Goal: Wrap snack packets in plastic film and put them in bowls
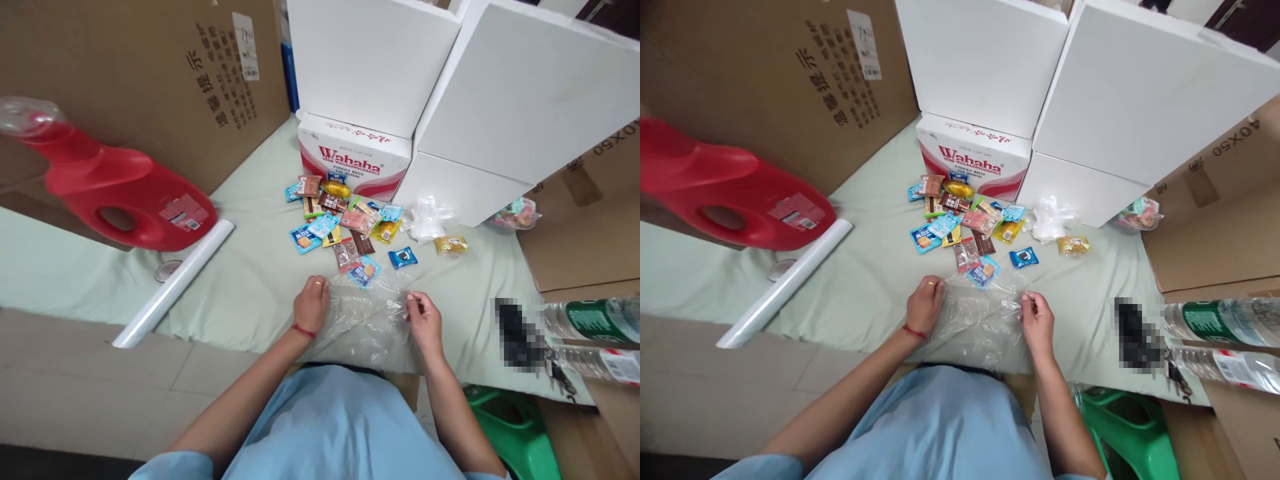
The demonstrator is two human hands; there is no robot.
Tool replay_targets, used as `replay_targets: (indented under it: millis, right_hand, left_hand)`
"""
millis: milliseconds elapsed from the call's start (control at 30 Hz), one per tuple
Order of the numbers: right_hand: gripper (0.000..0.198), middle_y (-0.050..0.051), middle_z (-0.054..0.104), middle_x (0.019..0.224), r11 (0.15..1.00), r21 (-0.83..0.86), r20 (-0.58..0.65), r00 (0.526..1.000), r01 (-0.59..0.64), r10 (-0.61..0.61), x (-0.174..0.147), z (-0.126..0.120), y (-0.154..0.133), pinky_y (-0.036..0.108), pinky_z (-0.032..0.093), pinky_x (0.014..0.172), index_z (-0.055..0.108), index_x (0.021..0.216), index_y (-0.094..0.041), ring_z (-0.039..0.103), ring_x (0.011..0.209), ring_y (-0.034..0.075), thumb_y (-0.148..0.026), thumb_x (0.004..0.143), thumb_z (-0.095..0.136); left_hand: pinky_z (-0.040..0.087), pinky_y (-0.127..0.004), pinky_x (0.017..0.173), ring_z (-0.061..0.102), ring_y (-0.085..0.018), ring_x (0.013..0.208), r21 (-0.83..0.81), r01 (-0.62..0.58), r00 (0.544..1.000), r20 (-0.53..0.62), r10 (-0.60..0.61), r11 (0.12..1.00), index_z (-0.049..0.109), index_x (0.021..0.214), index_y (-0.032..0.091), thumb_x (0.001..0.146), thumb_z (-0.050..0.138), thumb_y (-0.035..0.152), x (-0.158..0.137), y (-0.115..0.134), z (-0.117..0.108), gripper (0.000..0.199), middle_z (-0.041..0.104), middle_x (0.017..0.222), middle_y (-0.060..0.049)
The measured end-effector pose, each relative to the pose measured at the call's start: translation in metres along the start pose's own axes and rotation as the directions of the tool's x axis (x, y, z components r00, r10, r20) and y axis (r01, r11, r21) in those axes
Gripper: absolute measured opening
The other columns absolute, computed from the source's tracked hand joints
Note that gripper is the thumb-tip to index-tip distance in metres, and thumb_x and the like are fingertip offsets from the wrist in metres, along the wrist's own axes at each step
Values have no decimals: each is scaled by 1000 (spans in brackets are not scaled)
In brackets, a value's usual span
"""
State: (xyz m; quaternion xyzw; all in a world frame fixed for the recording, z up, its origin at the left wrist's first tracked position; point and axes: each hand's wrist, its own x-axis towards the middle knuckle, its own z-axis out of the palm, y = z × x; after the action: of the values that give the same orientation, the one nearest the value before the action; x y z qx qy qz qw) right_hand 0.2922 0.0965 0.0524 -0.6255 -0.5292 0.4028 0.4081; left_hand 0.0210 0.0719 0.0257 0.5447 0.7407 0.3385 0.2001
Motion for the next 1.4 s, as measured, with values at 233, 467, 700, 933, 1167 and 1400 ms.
replay_targets:
  millis: [233,467,700,933,1167,1400]
  right_hand:
    - [43,-4,55,60,994,8,63,993,-105,105,-8,-10,30,27,40,52,61,85,-22,48,52,15,-65,89,62]
    - [44,2,68,73,982,-187,105,994,29,-9,4,-8,23,28,44,63,70,93,-18,57,66,18,-60,92,57]
    - [41,3,70,74,941,-339,135,990,13,35,11,-28,30,32,49,66,71,95,-20,62,66,21,-57,91,55]
    - [40,11,71,98,787,-598,-3,981,153,-193,50,-46,-3,39,53,76,71,101,-19,66,79,24,-53,87,55]
    - [25,13,70,103,523,-550,433,758,651,-488,119,86,-100,42,51,91,73,103,-20,63,98,29,-32,96,52]
    - [42,16,61,135,299,-506,645,586,809,-491,145,233,-139,45,40,110,63,135,-15,48,124,34,-35,100,54]
  left_hand:
    - [35,-31,65,62,-25,69,35,150,987,-58,-148,988,54,94,25,103,40,39,-10,-19,-19,21,65,77,-4]
    - [47,-43,93,65,-32,110,325,-86,958,-234,168,942,64,111,16,99,51,38,-21,-18,-37,29,71,111,-17]
    - [12,-60,126,43,-28,149,400,-554,833,284,475,730,50,151,29,105,44,34,-23,-30,-39,47,52,157,-9]
    - [2,-63,127,38,-26,152,367,-495,858,347,378,787,46,155,31,106,39,42,-21,-42,-38,50,40,165,-6]
    - [7,-60,128,40,-25,151,327,-480,870,299,392,814,47,153,34,105,40,52,-23,-42,-39,53,45,163,-4]
    - [8,-59,129,39,-22,151,303,-480,871,275,406,823,47,153,33,106,36,53,-24,-45,-40,52,46,162,-2]
